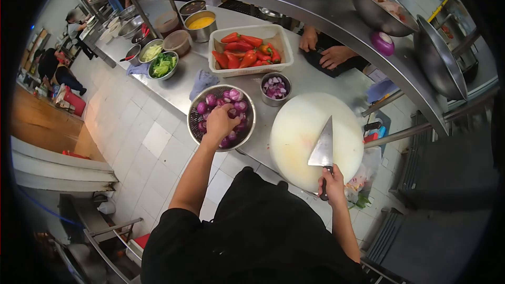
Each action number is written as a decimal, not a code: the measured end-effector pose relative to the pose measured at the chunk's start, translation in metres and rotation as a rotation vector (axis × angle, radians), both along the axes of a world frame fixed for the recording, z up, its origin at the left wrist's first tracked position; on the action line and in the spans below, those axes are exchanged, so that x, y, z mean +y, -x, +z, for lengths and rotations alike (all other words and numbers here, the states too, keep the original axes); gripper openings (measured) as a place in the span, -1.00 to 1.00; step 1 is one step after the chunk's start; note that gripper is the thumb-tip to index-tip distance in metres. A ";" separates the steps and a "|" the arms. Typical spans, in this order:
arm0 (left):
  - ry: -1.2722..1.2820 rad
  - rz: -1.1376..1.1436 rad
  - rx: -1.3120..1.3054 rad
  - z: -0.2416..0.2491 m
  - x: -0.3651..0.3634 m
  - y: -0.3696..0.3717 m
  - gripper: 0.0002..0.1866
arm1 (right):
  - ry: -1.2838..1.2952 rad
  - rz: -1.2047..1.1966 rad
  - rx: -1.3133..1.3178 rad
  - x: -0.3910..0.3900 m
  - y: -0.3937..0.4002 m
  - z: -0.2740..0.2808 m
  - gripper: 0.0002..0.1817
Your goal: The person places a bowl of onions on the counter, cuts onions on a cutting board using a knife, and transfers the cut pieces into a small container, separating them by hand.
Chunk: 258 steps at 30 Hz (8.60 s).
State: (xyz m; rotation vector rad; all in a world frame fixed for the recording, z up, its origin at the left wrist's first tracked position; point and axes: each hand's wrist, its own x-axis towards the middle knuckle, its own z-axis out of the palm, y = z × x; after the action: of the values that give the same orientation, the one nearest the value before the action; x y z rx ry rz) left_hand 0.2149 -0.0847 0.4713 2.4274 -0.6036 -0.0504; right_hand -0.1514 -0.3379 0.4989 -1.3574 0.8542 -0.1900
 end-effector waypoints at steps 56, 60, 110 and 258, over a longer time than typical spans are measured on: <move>0.415 -0.628 -0.114 -0.001 -0.133 0.180 -0.79 | 1.087 0.796 0.759 0.022 0.021 0.154 -0.72; 0.454 -0.636 -0.147 -0.005 -0.133 0.178 -0.78 | 1.001 0.758 0.783 0.023 0.004 0.118 -0.72; 0.235 -0.838 -0.069 0.048 -0.210 0.161 -0.57 | 0.818 0.681 0.615 0.039 0.048 0.127 -0.64; 0.406 -0.612 -0.209 -0.005 -0.204 0.047 -0.81 | -0.050 0.056 0.073 0.020 -0.140 0.037 -0.80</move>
State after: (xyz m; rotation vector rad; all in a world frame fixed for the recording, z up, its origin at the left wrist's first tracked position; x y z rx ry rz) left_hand 0.1682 -0.2892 0.4664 1.7995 -1.2969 0.0687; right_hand -0.0112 -0.3180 0.5357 -1.3467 0.8751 -0.0758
